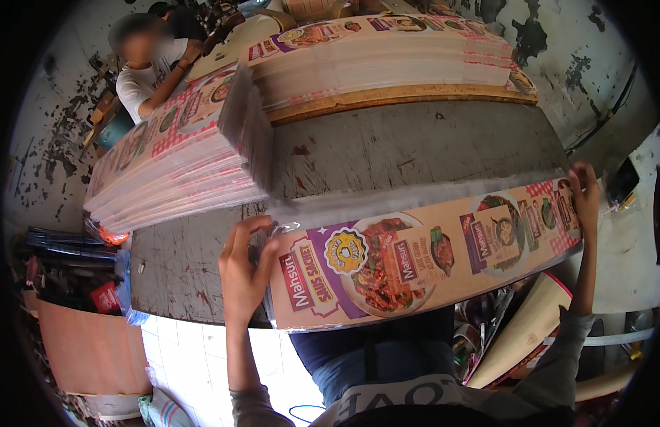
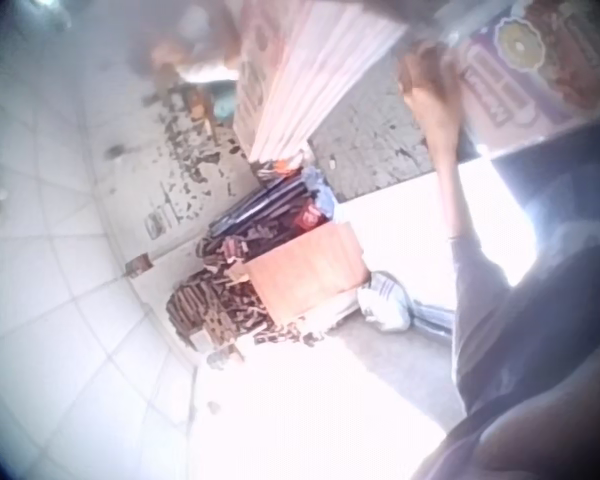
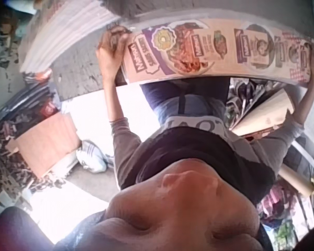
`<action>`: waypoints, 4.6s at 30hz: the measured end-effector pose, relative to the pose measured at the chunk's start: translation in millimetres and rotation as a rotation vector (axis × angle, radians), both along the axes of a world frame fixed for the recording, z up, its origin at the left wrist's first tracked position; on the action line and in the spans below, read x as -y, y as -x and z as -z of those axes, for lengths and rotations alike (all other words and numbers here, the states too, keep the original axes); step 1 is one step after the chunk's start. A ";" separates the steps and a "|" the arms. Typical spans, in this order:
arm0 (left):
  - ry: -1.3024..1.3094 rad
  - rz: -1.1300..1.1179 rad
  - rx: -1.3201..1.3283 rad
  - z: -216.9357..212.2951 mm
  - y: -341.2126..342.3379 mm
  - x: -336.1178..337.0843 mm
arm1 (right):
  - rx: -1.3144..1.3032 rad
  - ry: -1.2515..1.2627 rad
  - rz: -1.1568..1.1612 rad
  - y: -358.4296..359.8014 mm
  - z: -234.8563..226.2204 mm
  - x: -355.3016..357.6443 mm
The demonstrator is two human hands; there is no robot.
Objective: The person opens clear plastic sleeves on a table and slides printed cardboard labels into the sleeves by hand.
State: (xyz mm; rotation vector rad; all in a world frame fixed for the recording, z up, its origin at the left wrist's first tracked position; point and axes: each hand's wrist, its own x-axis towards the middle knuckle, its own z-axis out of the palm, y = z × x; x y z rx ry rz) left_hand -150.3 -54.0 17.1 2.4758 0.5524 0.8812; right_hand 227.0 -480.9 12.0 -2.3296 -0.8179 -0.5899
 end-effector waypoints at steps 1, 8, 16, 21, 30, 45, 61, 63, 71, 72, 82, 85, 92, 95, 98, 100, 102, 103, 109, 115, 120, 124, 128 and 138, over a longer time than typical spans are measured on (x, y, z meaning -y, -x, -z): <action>0.040 -0.054 0.041 -3.5 6.6 7.0 | -0.115 -0.016 0.085 2.4 0.6 11.9; 0.168 -0.162 -0.073 4.6 54.8 40.5 | -0.358 0.012 0.179 49.2 3.6 29.6; 0.320 -0.217 0.074 7.1 51.3 44.5 | -0.380 -0.073 0.145 45.1 7.6 39.8; 0.413 -0.246 0.042 8.9 52.6 38.1 | -0.487 -0.220 -0.026 45.6 -10.9 51.5; 0.426 -0.218 0.003 5.0 51.1 32.7 | -0.877 -1.477 -0.560 43.8 3.3 78.1; 0.375 -0.207 0.178 35.0 49.7 27.1 | -1.462 -1.366 -0.422 177.1 -2.2 -80.6; 0.324 -0.401 0.270 47.6 50.1 28.8 | -1.162 -1.401 -0.464 154.5 -20.1 -89.9; 0.280 -0.391 0.314 57.1 55.3 24.6 | -1.096 -1.450 -0.413 146.3 -21.3 -88.8; 0.326 -0.338 0.306 38.1 43.9 34.2 | -1.081 -1.242 -0.422 76.7 -22.2 -136.6; 0.323 -0.339 0.306 37.5 43.4 33.4 | -1.082 -1.244 -0.424 65.7 -20.4 -148.6; 0.271 -0.372 0.314 38.7 44.1 33.6 | -1.247 -1.180 -0.362 71.3 -9.1 -206.3; 0.290 -0.366 0.313 39.0 44.2 33.6 | -1.416 -1.017 -0.355 60.9 -2.1 -198.2; 0.312 -0.392 0.323 39.9 42.0 36.0 | -1.600 -0.523 -0.566 61.7 -23.9 -201.7; 0.292 -0.395 0.313 40.5 42.7 36.5 | -1.418 -0.192 -0.569 69.9 -26.7 -206.7; 0.272 -0.384 0.339 40.7 43.2 34.8 | -1.286 -0.170 -0.685 70.9 -17.3 -205.4; 0.274 -0.378 0.347 40.1 43.6 35.1 | -1.256 -0.197 -0.687 71.4 -13.2 -207.0; 0.276 -0.371 0.354 39.9 44.2 34.5 | -1.225 -0.196 -0.692 73.7 -13.1 -206.9; 0.293 -0.347 0.349 40.5 44.8 32.9 | -1.194 -0.196 -0.696 74.6 -13.0 -206.7; 0.418 -0.214 0.150 11.6 44.4 16.4 | -1.107 -0.052 -0.733 61.6 -14.2 -219.0; -0.124 0.242 -0.170 -41.4 -44.8 -10.5 | 0.152 0.365 -0.668 -8.7 -7.7 -250.7; -0.328 0.341 -0.341 -19.1 -132.3 -54.2 | 0.110 0.192 -0.592 -26.6 13.2 -282.4; -0.262 0.210 -0.376 8.5 -163.4 -77.7 | 0.095 0.179 -0.581 -14.5 13.9 -283.4; -0.439 0.230 -0.287 21.5 -168.2 -68.0 | 0.072 0.293 -0.481 -11.6 9.5 -269.9; -0.321 0.154 -0.413 15.1 -173.3 -62.7 | 0.146 0.301 -0.503 -14.2 13.0 -281.9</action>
